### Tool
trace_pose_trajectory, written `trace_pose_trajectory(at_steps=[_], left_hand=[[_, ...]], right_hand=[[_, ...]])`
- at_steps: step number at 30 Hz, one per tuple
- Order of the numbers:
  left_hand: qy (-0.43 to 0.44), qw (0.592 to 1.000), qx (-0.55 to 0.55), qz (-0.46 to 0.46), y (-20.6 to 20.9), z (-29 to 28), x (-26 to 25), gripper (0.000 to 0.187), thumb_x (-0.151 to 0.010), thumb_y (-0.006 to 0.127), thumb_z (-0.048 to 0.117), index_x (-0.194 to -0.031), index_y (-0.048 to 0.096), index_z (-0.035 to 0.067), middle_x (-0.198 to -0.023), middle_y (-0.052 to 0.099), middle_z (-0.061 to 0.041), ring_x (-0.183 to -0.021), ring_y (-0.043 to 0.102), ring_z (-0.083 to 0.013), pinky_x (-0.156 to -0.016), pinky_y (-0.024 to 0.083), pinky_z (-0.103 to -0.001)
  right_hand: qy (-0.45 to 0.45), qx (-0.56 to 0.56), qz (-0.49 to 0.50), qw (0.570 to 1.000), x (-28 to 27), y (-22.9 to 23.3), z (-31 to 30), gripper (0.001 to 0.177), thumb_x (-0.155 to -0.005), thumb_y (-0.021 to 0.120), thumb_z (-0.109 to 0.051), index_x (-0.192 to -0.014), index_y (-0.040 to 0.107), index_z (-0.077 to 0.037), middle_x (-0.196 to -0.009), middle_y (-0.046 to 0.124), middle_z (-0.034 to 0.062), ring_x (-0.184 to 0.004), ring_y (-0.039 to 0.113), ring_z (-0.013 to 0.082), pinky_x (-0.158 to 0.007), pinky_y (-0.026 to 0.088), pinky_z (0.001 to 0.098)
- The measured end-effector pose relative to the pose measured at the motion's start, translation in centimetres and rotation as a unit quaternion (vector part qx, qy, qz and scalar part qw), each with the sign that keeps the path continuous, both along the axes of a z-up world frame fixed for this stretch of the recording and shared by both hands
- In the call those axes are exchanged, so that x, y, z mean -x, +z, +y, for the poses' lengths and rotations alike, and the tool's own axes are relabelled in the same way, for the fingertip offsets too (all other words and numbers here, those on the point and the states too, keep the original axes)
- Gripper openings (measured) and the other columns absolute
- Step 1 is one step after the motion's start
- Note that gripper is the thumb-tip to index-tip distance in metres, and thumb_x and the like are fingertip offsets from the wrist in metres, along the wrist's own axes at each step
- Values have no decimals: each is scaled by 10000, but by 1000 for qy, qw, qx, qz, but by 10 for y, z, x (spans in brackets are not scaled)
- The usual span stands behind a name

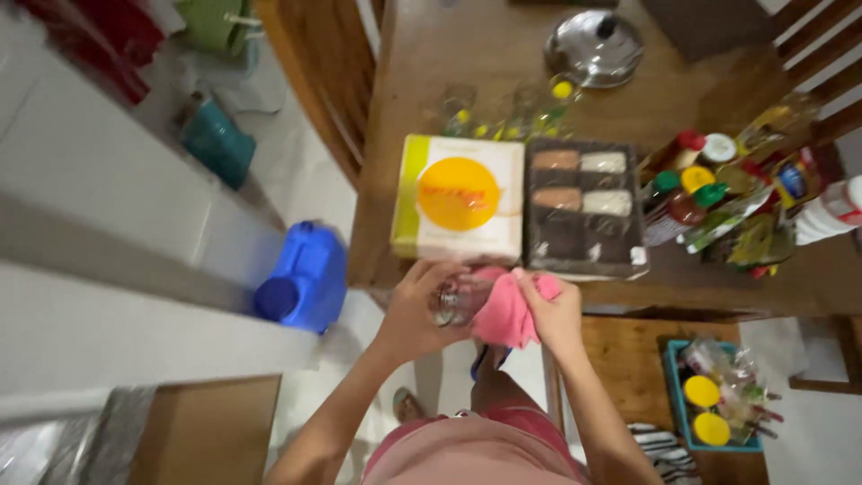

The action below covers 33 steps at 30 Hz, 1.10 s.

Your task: The recorder uses a pink cloth to wipe and clean several small glass cups on a dining table and kitchen counter.

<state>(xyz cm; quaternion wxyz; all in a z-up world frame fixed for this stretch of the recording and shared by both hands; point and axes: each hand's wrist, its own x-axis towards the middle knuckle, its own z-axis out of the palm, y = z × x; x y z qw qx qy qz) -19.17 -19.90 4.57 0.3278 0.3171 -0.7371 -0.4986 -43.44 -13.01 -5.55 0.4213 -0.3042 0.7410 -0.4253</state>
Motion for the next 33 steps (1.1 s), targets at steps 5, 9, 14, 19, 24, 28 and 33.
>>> trace_pose_trajectory(at_steps=[5, 9, 14, 19, 24, 28, 33], left_hand=[[124, 944, 306, -20, 31, -62, 84, 680, -604, 937, 136, -1224, 657, 135, -1205, 651, -103, -1160, 623, -336, -954, 531, -420], [164, 927, 337, -30, 49, -122, 125, 706, -596, 939, 152, -1242, 654, 120, -1217, 647, -123, -1146, 619, -349, -978, 519, -436], [232, 915, 328, -21, 66, -180, 174, 769, -590, 954, 198, -1279, 623, 112, -1205, 650, -125, -1134, 630, -356, -959, 521, -434], [249, 916, 313, -29, 53, -252, 210, 796, -616, 947, 170, -1330, 597, 117, -1242, 618, -133, -1163, 604, -357, -985, 508, -436], [198, 923, 325, -64, 37, -323, 238, 805, -620, 927, 134, -1348, 582, 137, -1259, 593, -132, -1179, 572, -384, -997, 476, -463], [158, 929, 298, -153, 9, -374, 262, 829, -591, 914, 167, -1343, 565, 142, -1230, 585, -145, -1105, 579, -400, -939, 498, -482], [139, 922, 279, -228, -28, -420, 289, 780, -558, 913, 166, -1276, 608, 175, -1208, 596, -135, -1091, 594, -400, -877, 537, -492]], right_hand=[[-44, 295, 101, 949, 70, 72, -43, 413, -843, 680, -99, -1246, 652, -15, -1094, 705, 23, -939, 633, 73, -856, 497, 212], [-14, 289, -52, 956, 139, 55, -77, 444, -843, 668, -76, -1285, 712, -69, -1021, 725, 40, -852, 620, 100, -789, 493, 230], [70, 209, -24, 975, 176, 55, -131, 255, -915, 737, -168, -1108, 787, -8, -851, 710, 48, -776, 636, 100, -716, 511, 249], [114, 202, 14, 973, 181, 70, -178, 243, -894, 736, -170, -1071, 776, -8, -871, 752, 7, -789, 648, 71, -720, 531, 244], [111, 157, -49, 980, 181, 59, -214, 251, -909, 732, -183, -1086, 768, -9, -824, 725, 20, -756, 637, 78, -696, 533, 257], [85, 160, -38, 983, 179, 62, -239, 263, -916, 720, -199, -1092, 769, -9, -837, 729, 5, -765, 634, 67, -703, 526, 242], [61, 142, -35, 987, 176, 83, -267, 278, -914, 703, -213, -1091, 781, -13, -832, 723, 2, -763, 625, 69, -704, 517, 241]])
